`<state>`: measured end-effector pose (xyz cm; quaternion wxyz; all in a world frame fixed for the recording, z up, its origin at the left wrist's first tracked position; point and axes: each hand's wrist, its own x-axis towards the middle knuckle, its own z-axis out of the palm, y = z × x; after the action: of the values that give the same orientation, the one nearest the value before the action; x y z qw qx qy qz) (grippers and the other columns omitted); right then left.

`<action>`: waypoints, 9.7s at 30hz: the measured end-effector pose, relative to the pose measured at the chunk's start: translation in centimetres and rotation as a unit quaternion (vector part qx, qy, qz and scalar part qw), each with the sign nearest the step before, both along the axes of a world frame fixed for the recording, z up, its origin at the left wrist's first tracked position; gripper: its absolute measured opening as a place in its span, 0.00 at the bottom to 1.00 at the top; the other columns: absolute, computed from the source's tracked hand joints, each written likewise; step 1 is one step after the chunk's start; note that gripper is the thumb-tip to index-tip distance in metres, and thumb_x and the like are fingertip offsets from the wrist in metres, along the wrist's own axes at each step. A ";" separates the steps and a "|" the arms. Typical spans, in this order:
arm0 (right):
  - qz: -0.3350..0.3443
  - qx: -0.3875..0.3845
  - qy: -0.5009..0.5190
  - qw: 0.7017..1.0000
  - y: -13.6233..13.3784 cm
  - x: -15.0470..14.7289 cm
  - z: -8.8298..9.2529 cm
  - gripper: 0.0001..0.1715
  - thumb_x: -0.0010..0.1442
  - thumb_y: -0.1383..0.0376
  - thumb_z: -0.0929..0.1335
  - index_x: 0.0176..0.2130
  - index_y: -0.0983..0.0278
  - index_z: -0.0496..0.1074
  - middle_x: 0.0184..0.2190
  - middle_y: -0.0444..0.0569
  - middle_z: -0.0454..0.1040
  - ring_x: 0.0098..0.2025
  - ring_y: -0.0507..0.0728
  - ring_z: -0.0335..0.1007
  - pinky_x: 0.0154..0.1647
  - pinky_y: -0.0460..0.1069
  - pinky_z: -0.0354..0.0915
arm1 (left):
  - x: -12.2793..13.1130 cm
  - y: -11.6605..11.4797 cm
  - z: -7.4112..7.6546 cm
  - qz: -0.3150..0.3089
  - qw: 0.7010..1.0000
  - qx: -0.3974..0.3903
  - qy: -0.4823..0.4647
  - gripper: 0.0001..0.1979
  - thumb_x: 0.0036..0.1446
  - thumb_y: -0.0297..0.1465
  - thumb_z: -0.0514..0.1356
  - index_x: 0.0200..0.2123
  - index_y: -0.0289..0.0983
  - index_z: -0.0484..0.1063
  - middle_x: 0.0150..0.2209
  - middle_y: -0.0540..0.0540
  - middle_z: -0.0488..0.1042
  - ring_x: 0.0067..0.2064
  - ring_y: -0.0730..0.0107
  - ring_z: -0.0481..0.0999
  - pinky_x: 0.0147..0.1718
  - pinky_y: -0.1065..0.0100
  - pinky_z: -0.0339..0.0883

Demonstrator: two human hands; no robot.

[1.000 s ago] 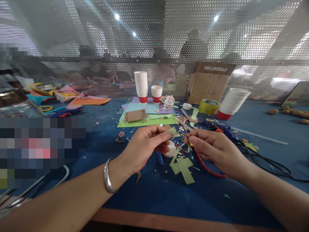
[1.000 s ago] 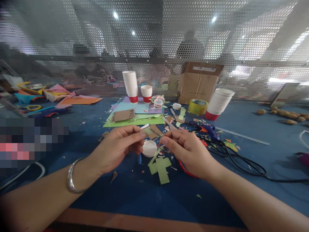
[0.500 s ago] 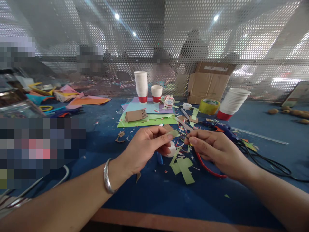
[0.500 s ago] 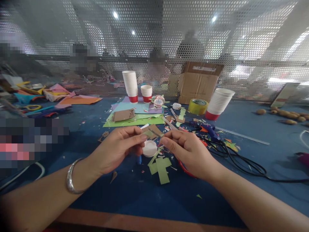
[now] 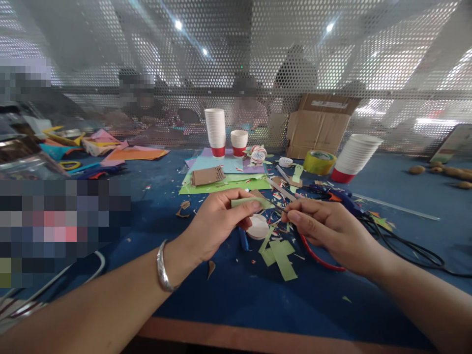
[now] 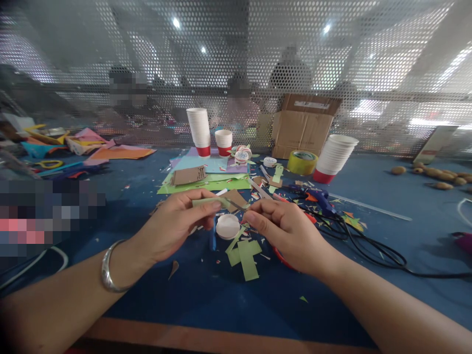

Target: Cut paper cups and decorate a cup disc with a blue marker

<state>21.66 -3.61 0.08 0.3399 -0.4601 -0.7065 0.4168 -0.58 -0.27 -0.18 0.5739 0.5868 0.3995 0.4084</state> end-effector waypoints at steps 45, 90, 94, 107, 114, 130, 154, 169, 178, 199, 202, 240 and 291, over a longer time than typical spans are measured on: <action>0.002 0.077 -0.073 0.994 -0.1 -0.2 0.5 0.21 0.68 0.51 0.63 0.36 0.63 0.74 0.24 0.45 0.70 0.29 0.54 0.64 0.33 0.48 0.64 | 0.1 0.4 -0.4 -0.026 0.999 -0.005 -0.041 0.07 0.56 0.32 0.67 0.28 0.35 0.75 0.26 0.53 0.70 0.27 0.79 0.68 0.27 0.73 0.61; -0.027 0.095 -0.113 0.989 -0.3 -0.2 -0.3 0.21 0.69 0.50 0.62 0.42 0.63 0.73 0.27 0.45 0.70 0.28 0.53 0.60 0.29 0.48 0.58 | 0.3 -0.3 -0.1 -0.081 0.981 -0.154 -0.089 0.08 0.59 0.31 0.66 0.33 0.35 0.70 0.36 0.43 0.83 0.36 0.67 0.84 0.34 0.71 0.74; -0.025 0.111 -0.113 0.987 -0.3 -0.2 -0.2 0.20 0.69 0.51 0.62 0.40 0.62 0.74 0.29 0.46 0.72 0.29 0.53 0.62 0.30 0.48 0.60 | 0.3 -0.4 -0.2 -0.092 0.981 -0.156 -0.073 0.09 0.58 0.33 0.67 0.34 0.35 0.70 0.36 0.43 0.82 0.36 0.68 0.83 0.34 0.71 0.73; -0.092 0.129 -0.167 0.973 0.5 0.7 -0.6 0.22 0.67 0.48 0.63 0.41 0.63 0.72 0.21 0.40 0.64 0.24 0.51 0.57 0.26 0.47 0.54 | -1.5 1.0 0.7 -0.028 0.996 0.019 0.078 0.12 0.55 0.40 0.68 0.35 0.37 0.76 0.23 0.56 0.65 0.20 0.84 0.55 0.17 0.75 0.45; -0.075 0.134 -0.381 0.912 1.2 0.7 -1.1 0.18 0.66 0.53 0.63 0.39 0.62 0.74 0.24 0.44 0.73 0.24 0.54 0.65 0.26 0.48 0.52 | -2.1 1.9 0.9 -0.014 0.989 0.089 0.115 0.12 0.55 0.34 0.69 0.31 0.35 0.71 0.28 0.54 0.67 0.28 0.82 0.64 0.26 0.77 0.58; -0.074 0.142 -0.542 0.825 0.1 -0.1 -1.3 0.19 0.67 0.52 0.61 0.39 0.61 0.72 0.31 0.50 0.81 0.33 0.63 0.77 0.26 0.51 0.49 | -1.0 0.7 0.3 -0.030 0.996 0.040 0.071 0.15 0.57 0.39 0.68 0.30 0.38 0.67 0.19 0.59 0.57 0.19 0.84 0.52 0.18 0.75 0.46; -0.034 0.134 -0.524 0.840 -0.4 0.1 -0.4 0.20 0.66 0.50 0.63 0.34 0.60 0.73 0.30 0.51 0.81 0.31 0.63 0.78 0.24 0.51 0.53 | 2.5 1.2 1.3 -0.013 0.989 -0.132 -0.070 0.15 0.47 0.32 0.73 0.29 0.35 0.69 0.25 0.57 0.61 0.21 0.85 0.56 0.21 0.74 0.45; -0.122 0.102 -0.162 0.974 0.2 0.6 0.2 0.22 0.67 0.48 0.64 0.47 0.61 0.73 0.25 0.43 0.75 0.23 0.52 0.67 0.23 0.46 0.60 | 3.4 0.5 -0.9 -0.048 0.993 -0.101 -0.038 0.20 0.47 0.41 0.72 0.26 0.36 0.66 0.25 0.56 0.60 0.24 0.81 0.55 0.24 0.72 0.49; -0.075 0.055 -0.078 0.993 0.6 0.5 -0.1 0.16 0.67 0.54 0.66 0.33 0.62 0.71 0.22 0.40 0.69 0.19 0.49 0.64 0.21 0.44 0.61 | 3.4 0.0 -1.1 -0.094 0.994 -0.034 0.037 0.14 0.54 0.41 0.68 0.31 0.35 0.73 0.25 0.54 0.64 0.26 0.78 0.58 0.25 0.71 0.49; -0.018 0.224 -0.250 0.942 0.2 1.2 0.0 0.14 0.69 0.60 0.63 0.35 0.62 0.74 0.25 0.42 0.73 0.24 0.49 0.64 0.27 0.44 0.58 | -1.3 -0.2 3.2 -0.206 0.861 0.155 0.438 0.09 0.54 0.39 0.66 0.30 0.41 0.72 0.21 0.54 0.73 0.20 0.73 0.69 0.19 0.71 0.49; -0.019 0.233 -0.252 0.939 0.3 1.4 0.0 0.14 0.69 0.60 0.63 0.35 0.63 0.74 0.25 0.42 0.74 0.24 0.49 0.65 0.28 0.44 0.58 | -2.0 0.3 3.4 -0.218 0.830 0.200 0.473 0.06 0.56 0.36 0.64 0.36 0.44 0.74 0.23 0.54 0.73 0.21 0.72 0.69 0.20 0.69 0.47; 0.034 0.236 -0.241 0.941 0.0 1.0 -0.4 0.11 0.69 0.63 0.64 0.36 0.62 0.74 0.26 0.41 0.73 0.27 0.49 0.67 0.28 0.45 0.58 | -1.1 -0.3 1.9 -0.162 0.720 0.268 0.620 0.08 0.53 0.28 0.55 0.37 0.41 0.69 0.28 0.46 0.75 0.29 0.61 0.73 0.25 0.66 0.49; 0.032 0.045 -0.062 0.997 -1.6 0.1 0.0 0.07 0.63 0.65 0.67 0.32 0.61 0.70 0.17 0.40 0.68 0.16 0.48 0.60 0.15 0.44 0.58 | -0.5 -1.7 2.9 -0.332 0.758 0.262 0.497 0.07 0.52 0.34 0.69 0.30 0.41 0.74 0.27 0.52 0.73 0.27 0.71 0.70 0.26 0.69 0.54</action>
<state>21.77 -5.20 0.10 0.3023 -0.4460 -0.7586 0.3662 -1.06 -2.01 2.73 0.2180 0.9306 0.2860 -0.0683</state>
